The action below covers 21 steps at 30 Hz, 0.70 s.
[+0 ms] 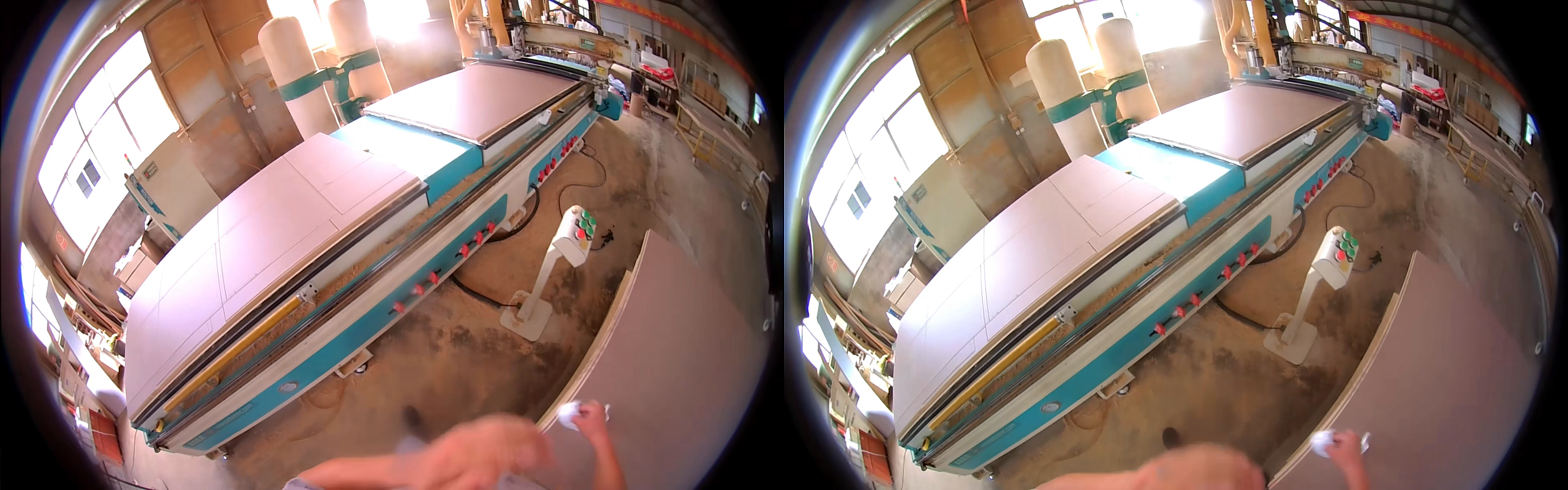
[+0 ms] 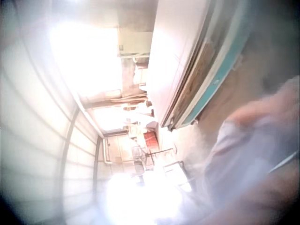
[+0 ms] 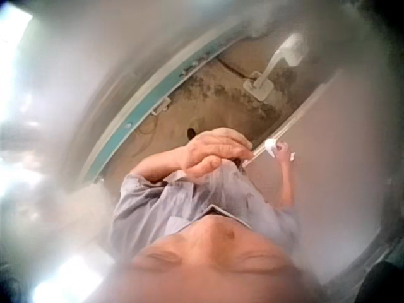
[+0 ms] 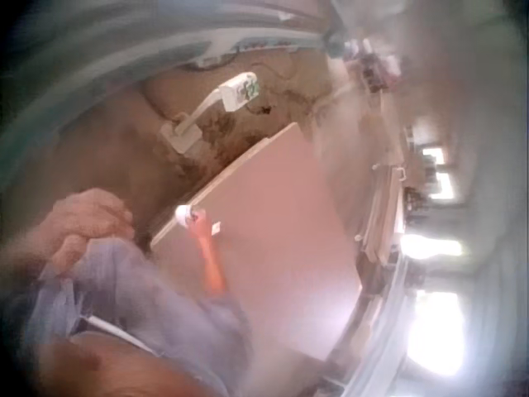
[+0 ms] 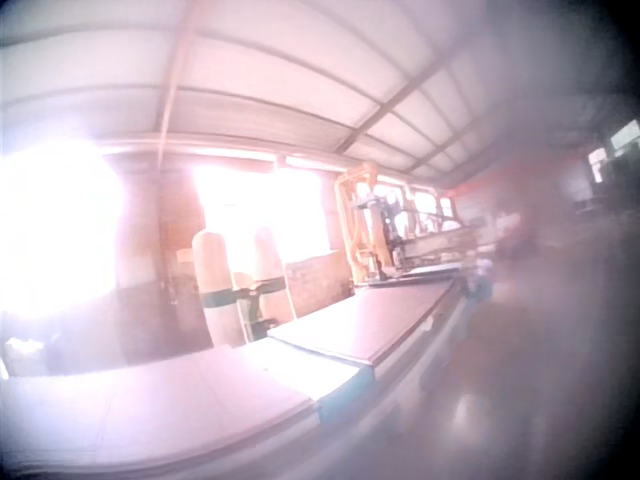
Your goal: The person applies small white labels to multiple cut wood panels on a large table saw. They then pick up several narrow wood strips and carry them to a nearby storage rack, placing them among other pieces.
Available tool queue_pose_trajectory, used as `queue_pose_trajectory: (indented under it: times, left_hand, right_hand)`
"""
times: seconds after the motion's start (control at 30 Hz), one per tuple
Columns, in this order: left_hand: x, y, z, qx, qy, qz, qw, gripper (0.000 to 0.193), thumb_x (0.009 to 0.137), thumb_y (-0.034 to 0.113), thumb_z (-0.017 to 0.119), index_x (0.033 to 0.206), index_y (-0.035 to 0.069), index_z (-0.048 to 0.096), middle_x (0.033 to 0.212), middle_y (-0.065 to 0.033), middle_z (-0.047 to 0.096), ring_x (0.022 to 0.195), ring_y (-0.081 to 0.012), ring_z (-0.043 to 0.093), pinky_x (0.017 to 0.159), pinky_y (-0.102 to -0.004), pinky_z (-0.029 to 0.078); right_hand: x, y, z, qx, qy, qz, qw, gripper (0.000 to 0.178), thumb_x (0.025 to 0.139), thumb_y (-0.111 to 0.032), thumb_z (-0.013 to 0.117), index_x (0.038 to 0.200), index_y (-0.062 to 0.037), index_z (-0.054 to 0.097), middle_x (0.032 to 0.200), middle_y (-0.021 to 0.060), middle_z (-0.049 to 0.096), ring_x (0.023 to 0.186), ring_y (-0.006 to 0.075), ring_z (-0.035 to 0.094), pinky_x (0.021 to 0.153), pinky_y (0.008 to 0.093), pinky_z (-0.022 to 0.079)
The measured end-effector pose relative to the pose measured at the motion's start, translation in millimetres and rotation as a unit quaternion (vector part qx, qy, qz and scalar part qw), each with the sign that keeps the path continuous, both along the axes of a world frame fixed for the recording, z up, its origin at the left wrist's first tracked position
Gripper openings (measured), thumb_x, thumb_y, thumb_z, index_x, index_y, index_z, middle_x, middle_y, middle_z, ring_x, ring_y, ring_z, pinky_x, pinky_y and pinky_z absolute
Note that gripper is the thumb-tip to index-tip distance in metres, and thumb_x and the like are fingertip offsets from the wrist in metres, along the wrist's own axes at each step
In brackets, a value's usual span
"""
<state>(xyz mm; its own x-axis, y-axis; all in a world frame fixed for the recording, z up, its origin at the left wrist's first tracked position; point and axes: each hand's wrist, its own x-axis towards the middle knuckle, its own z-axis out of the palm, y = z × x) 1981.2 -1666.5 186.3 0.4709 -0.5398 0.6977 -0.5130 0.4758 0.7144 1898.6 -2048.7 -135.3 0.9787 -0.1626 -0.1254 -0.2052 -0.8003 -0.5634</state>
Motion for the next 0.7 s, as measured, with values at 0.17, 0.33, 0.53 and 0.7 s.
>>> queue_pose_trajectory:
  times: [0.17,0.33,0.53,0.7]
  left_hand:
    - [68,108,-123,0.395,0.020,0.230,0.889,0.056,0.078,0.024,0.070,0.124,-0.001,0.049,0.124,-0.0232,0.048,0.116,-0.0373,0.047,0.097,-0.0415,0.041]
    - [123,201,-138,0.240,0.372,0.103,0.890,0.061,0.081,0.015,0.070,0.133,0.000,0.042,0.124,-0.0133,0.053,0.111,-0.0213,0.054,0.095,-0.0329,0.043]
    - [164,303,-153,-0.002,0.482,0.237,0.844,0.066,0.077,0.001,0.066,0.136,0.006,0.037,0.119,-0.0086,0.056,0.110,-0.0172,0.054,0.093,-0.0313,0.043]
    - [214,344,-158,-0.194,0.494,0.287,0.797,0.036,0.077,-0.003,0.064,0.104,0.010,0.044,0.107,-0.0039,0.058,0.098,-0.0128,0.057,0.084,-0.0290,0.046]
  right_hand:
    - [178,244,134,0.166,0.022,0.420,0.892,0.029,0.066,-0.029,0.071,0.070,-0.0036,0.059,0.070,0.0119,0.052,0.065,0.0293,0.054,0.058,0.0380,0.042]
    - [277,381,222,0.158,0.097,0.529,0.828,0.025,0.067,-0.021,0.072,0.080,-0.0015,0.064,0.075,0.0093,0.057,0.067,0.0210,0.056,0.061,0.0318,0.044]
    - [355,483,268,0.353,-0.114,0.372,0.851,0.017,0.075,-0.004,0.067,0.091,-0.0007,0.064,0.079,0.0047,0.059,0.071,0.0107,0.055,0.065,0.0252,0.046]
    - [399,510,218,0.407,-0.167,0.307,0.844,0.012,0.074,-0.003,0.067,0.085,-0.0013,0.062,0.075,0.0047,0.057,0.067,0.0103,0.052,0.062,0.0247,0.044]
